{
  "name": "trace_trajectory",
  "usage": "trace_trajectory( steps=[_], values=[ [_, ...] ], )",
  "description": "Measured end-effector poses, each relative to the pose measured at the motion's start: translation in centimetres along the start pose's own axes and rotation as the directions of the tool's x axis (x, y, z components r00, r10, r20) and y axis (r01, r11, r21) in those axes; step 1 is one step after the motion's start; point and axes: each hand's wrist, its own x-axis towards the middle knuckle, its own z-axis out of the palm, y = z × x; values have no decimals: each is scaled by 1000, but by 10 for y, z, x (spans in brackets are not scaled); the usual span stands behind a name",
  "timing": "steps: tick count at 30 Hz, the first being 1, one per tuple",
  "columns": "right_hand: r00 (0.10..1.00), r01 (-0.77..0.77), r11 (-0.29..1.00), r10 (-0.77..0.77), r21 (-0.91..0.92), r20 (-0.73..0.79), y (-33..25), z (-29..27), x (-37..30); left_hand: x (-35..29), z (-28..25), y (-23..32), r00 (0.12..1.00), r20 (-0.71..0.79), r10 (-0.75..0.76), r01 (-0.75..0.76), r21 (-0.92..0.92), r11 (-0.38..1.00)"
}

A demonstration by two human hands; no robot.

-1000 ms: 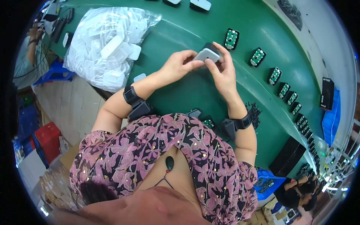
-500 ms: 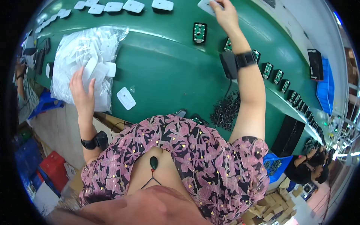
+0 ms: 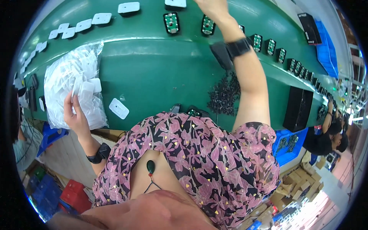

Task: Assembling small electronic device housings by fitting together plastic covers and internal components.

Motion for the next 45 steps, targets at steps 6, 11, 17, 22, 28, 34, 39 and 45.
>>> trace_trajectory(
  steps=[6, 11, 17, 22, 28, 34, 39, 45],
  values=[
    [940, 25, 981, 43, -193, 338, -7, -65, -115, -1, 56, 48, 875, 479, -70, 454, -763, 460],
    [917, -80, 968, 166, -238, 364, 5, -66, -182, -1, 98, 84, 722, 687, 79, 603, -682, 415],
    [958, -52, 949, 135, -310, 254, 1, -30, -215, 0, 127, 104, 624, 763, 168, 654, -628, 421],
    [970, 61, 898, 50, -436, 239, -5, -15, -218, 6, 132, 119, 544, 805, 237, 735, -594, 327],
    [978, -41, 987, 71, -153, 195, -26, -18, -194, 5, 130, 122, 593, 773, 225, 715, -635, 295],
    [912, -410, 603, 242, 684, 332, -92, 13, -179, 11, 123, 132, 768, 573, 287, 413, -785, 462],
    [888, -459, 384, 211, 801, 408, -119, 34, -167, 15, 116, 131, 857, 463, 227, 266, -774, 575],
    [957, -209, 808, 54, 551, 285, -118, 27, -161, 13, 117, 119, 904, 301, 304, -1, -709, 705]
  ],
)
